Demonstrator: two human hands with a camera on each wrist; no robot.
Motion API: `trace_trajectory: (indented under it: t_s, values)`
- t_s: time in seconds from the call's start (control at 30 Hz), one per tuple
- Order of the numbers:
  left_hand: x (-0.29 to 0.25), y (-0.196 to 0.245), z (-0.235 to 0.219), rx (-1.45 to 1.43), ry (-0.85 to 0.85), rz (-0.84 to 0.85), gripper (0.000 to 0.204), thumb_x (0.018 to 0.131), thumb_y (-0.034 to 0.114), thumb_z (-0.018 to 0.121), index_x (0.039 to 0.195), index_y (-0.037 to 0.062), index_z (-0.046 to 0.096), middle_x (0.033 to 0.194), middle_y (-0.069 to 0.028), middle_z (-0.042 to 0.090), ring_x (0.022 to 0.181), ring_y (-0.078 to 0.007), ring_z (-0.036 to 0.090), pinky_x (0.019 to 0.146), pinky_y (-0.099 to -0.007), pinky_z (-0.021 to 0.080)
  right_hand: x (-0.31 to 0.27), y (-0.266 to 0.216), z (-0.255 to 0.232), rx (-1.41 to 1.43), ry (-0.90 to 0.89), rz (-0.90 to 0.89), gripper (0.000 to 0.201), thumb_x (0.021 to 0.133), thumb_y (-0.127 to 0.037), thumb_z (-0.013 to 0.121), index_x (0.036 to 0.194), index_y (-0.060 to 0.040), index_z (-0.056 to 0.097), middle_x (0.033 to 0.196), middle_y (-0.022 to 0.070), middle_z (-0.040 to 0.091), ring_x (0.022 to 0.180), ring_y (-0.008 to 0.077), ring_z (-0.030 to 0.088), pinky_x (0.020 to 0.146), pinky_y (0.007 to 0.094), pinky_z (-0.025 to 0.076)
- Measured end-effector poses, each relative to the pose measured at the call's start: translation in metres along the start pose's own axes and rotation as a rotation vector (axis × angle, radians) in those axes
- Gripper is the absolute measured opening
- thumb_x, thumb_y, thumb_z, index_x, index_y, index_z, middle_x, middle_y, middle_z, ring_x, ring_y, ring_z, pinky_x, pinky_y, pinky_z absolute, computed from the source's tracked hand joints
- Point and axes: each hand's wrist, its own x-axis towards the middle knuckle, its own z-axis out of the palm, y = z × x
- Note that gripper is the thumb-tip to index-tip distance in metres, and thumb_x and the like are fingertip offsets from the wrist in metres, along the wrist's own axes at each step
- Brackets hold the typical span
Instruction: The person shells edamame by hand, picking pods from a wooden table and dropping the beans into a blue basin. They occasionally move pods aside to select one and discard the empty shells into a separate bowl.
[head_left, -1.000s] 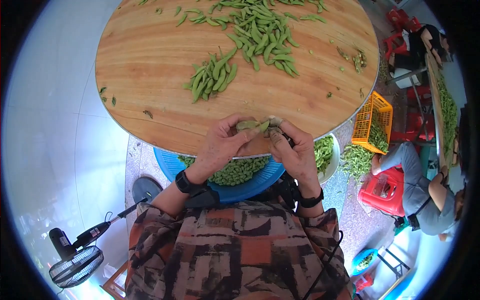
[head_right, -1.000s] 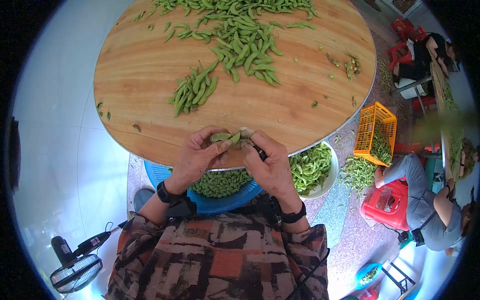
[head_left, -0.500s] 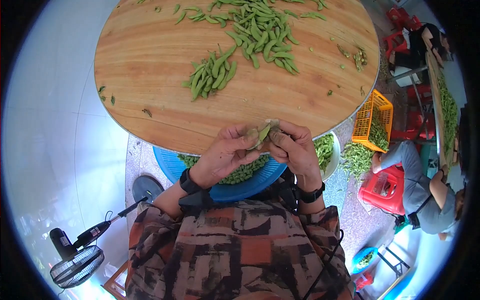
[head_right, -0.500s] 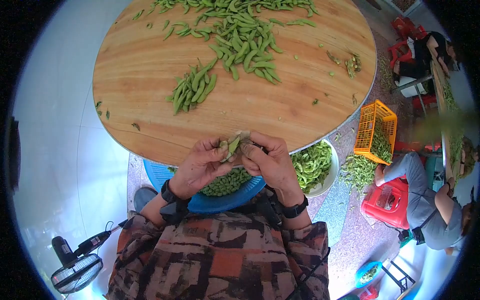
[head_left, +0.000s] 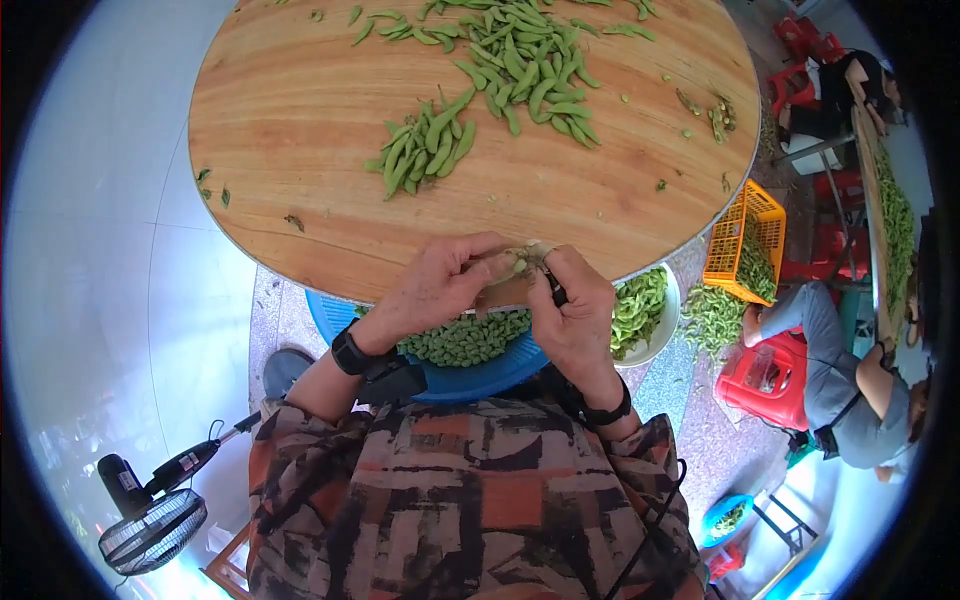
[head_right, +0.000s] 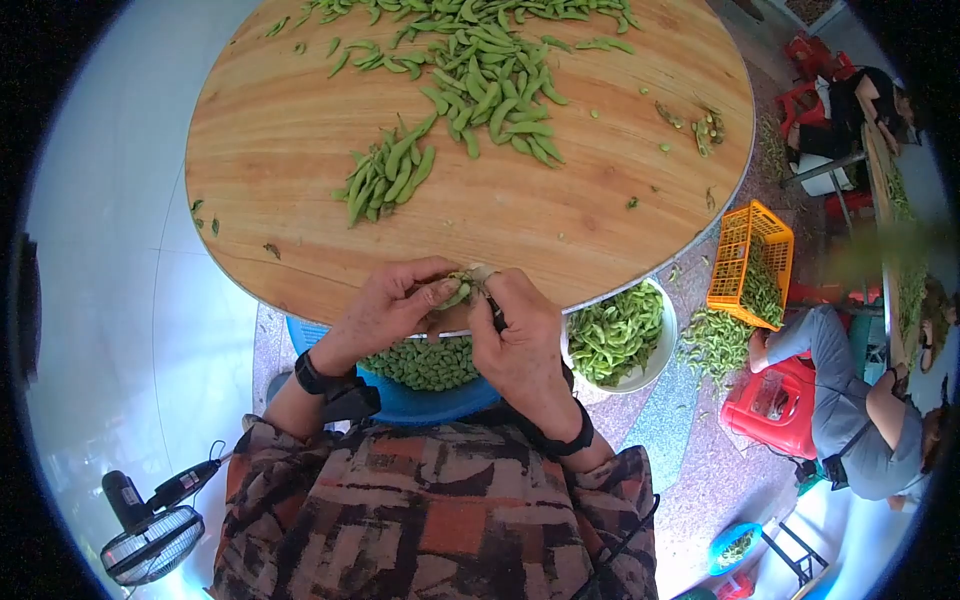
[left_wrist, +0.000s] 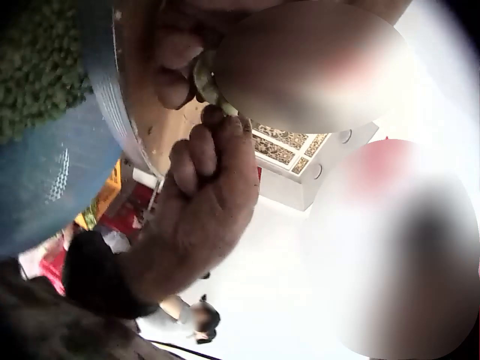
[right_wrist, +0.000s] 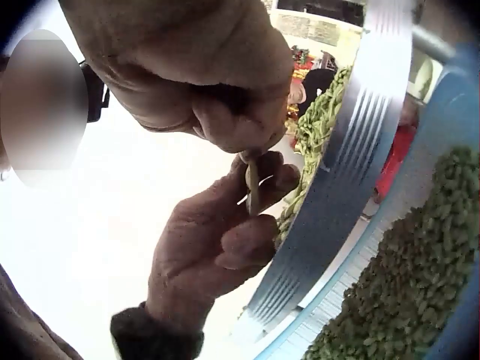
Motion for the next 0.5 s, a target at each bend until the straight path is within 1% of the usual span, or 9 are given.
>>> trace_trajectory:
  t_s: [0.07, 0.1, 0.13, 0.17, 0.23, 0.3, 0.37, 0.43, 0.5]
  values:
    - [-0.001, 0.004, 0.0, -0.202, -0.054, -0.08, 0.023, 0.099, 0.015, 0.055, 0.116, 0.0033, 0.063, 0.084, -0.0006, 0.066, 0.076, -0.0058, 0.061, 0.064, -0.022, 0.05, 0.0, -0.005, 0.002, -0.044, -0.003, -0.007, 0.016, 0.084, 0.004, 0.059, 0.1, 0.0016, 0.063, 0.083, 0.0157, 0.058, 0.066, 0.0304, 0.059, 0.058, 0.0355, 0.047]
    - [-0.001, 0.003, 0.0, -0.202, -0.055, -0.081, 0.023, 0.099, 0.015, 0.055, 0.116, 0.0033, 0.063, 0.084, -0.0006, 0.066, 0.076, -0.0058, 0.061, 0.064, -0.022, 0.05, 0.0, -0.008, 0.002, -0.088, -0.007, -0.012, 0.019, 0.084, 0.005, 0.059, 0.101, 0.0016, 0.063, 0.086, 0.0165, 0.059, 0.068, 0.033, 0.06, 0.059, 0.0374, 0.049]
    - [-0.001, 0.001, 0.0, -0.334, -0.051, -0.09, 0.025, 0.099, 0.015, 0.055, 0.121, 0.0034, 0.06, 0.091, -0.0003, 0.065, 0.078, -0.0069, 0.062, 0.066, -0.0221, 0.051, 0.0, -0.009, 0.004, -0.09, -0.007, -0.011, 0.019, 0.084, 0.005, 0.059, 0.101, 0.0016, 0.063, 0.086, 0.0165, 0.059, 0.068, 0.033, 0.06, 0.059, 0.0374, 0.049]
    - [-0.002, -0.001, 0.001, -0.466, -0.047, -0.098, 0.028, 0.1, 0.016, 0.055, 0.125, 0.0036, 0.058, 0.098, 0.0, 0.065, 0.08, -0.0079, 0.062, 0.069, -0.0221, 0.052, -0.001, -0.011, 0.005, -0.116, 0.014, -0.058, 0.02, 0.083, 0.005, 0.059, 0.102, 0.0021, 0.063, 0.088, 0.0168, 0.058, 0.069, 0.0333, 0.061, 0.06, 0.0377, 0.05]
    - [-0.003, 0.001, 0.003, -0.525, -0.048, -0.086, 0.027, 0.099, 0.013, 0.053, 0.125, 0.0042, 0.057, 0.103, -0.0006, 0.064, 0.085, -0.0089, 0.063, 0.072, -0.023, 0.053, -0.001, -0.013, 0.008, -0.141, 0.029, -0.107, 0.021, 0.083, 0.006, 0.059, 0.103, 0.0026, 0.062, 0.09, 0.0171, 0.058, 0.07, 0.0335, 0.061, 0.06, 0.0381, 0.05]
    - [-0.004, 0.001, 0.006, -0.58, -0.045, -0.073, 0.027, 0.099, 0.011, 0.051, 0.125, 0.0049, 0.056, 0.107, -0.0011, 0.063, 0.091, -0.0098, 0.063, 0.075, -0.0239, 0.053, -0.001, -0.015, 0.011, -0.183, 0.044, -0.255, 0.023, 0.082, 0.007, 0.059, 0.104, 0.0032, 0.062, 0.091, 0.017, 0.057, 0.072, 0.0336, 0.062, 0.061, 0.0386, 0.051]
    - [-0.002, -0.003, 0.008, -0.701, -0.043, -0.028, 0.027, 0.097, 0.006, 0.047, 0.122, 0.005, 0.055, 0.107, -0.0015, 0.062, 0.095, -0.0101, 0.061, 0.078, -0.0247, 0.052, 0.0, -0.015, 0.01, -0.159, 0.04, -0.228, 0.022, 0.083, 0.006, 0.06, 0.104, 0.0031, 0.063, 0.089, 0.0162, 0.057, 0.071, 0.0322, 0.062, 0.061, 0.0373, 0.051]
    - [0.003, -0.012, 0.007, -0.661, -0.057, -0.013, 0.026, 0.096, 0.005, 0.046, 0.12, 0.0045, 0.055, 0.104, -0.0012, 0.061, 0.093, -0.0098, 0.06, 0.077, -0.0238, 0.051, 0.004, -0.012, 0.007, -0.137, 0.039, -0.201, 0.022, 0.083, 0.006, 0.06, 0.105, 0.0029, 0.063, 0.087, 0.0154, 0.057, 0.071, 0.0308, 0.061, 0.06, 0.036, 0.05]
    - [0.005, -0.014, 0.008, -0.622, -0.075, 0.001, 0.026, 0.095, 0.003, 0.044, 0.118, 0.004, 0.055, 0.102, -0.0009, 0.06, 0.091, -0.0095, 0.059, 0.076, -0.023, 0.05, 0.007, -0.007, 0.001, 0.022, -0.005, -0.074, 0.018, 0.084, 0.004, 0.059, 0.102, 0.0032, 0.064, 0.082, 0.0141, 0.057, 0.067, 0.0251, 0.059, 0.055, 0.0314, 0.047]
